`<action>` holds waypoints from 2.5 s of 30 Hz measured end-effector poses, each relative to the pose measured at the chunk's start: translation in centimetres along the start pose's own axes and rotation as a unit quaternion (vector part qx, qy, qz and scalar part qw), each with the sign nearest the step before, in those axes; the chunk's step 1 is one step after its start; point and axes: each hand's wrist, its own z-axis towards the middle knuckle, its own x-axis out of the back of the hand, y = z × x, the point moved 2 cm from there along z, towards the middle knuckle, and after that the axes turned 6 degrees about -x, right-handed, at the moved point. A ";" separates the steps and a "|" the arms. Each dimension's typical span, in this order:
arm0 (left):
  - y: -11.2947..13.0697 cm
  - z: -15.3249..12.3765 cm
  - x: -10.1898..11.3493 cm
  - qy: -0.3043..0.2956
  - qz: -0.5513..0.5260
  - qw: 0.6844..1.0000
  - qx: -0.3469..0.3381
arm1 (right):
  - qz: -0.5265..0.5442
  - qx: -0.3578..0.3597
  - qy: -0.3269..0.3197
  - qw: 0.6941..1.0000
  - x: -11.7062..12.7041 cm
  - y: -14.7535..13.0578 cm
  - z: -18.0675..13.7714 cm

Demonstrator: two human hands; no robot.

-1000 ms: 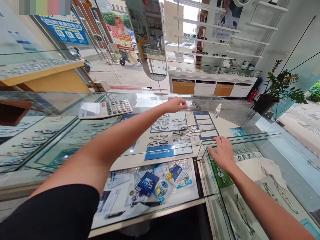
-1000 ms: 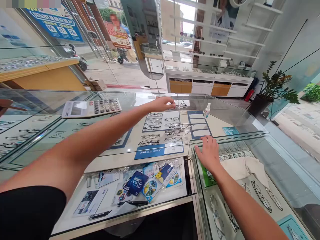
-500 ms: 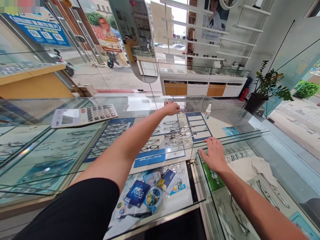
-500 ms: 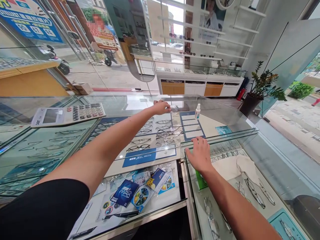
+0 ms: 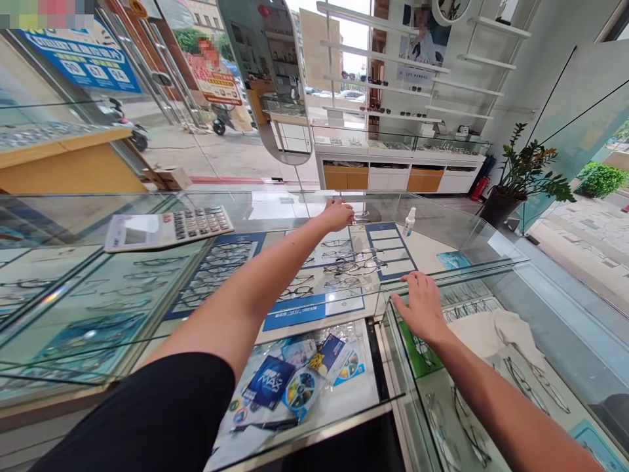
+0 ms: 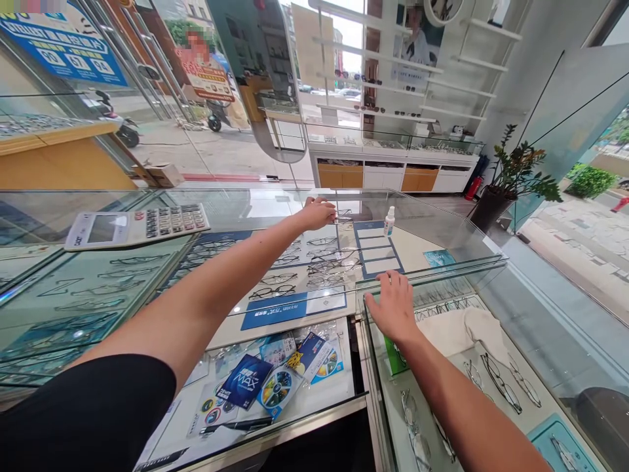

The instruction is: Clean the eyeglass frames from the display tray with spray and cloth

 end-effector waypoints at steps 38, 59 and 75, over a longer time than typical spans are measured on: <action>0.8 1.6 1.2 0.030 -0.009 0.990 0.137 | 0.013 -0.017 -0.021 1.000 0.1 0.4 0.0; 4.0 -2.3 4.2 0.042 0.020 0.994 0.095 | 0.011 -0.006 -0.014 1.000 0.1 0.5 0.0; 11.3 -11.0 4.1 -0.082 -0.044 0.988 -0.124 | 0.006 -0.004 -0.009 1.000 0.3 0.6 0.1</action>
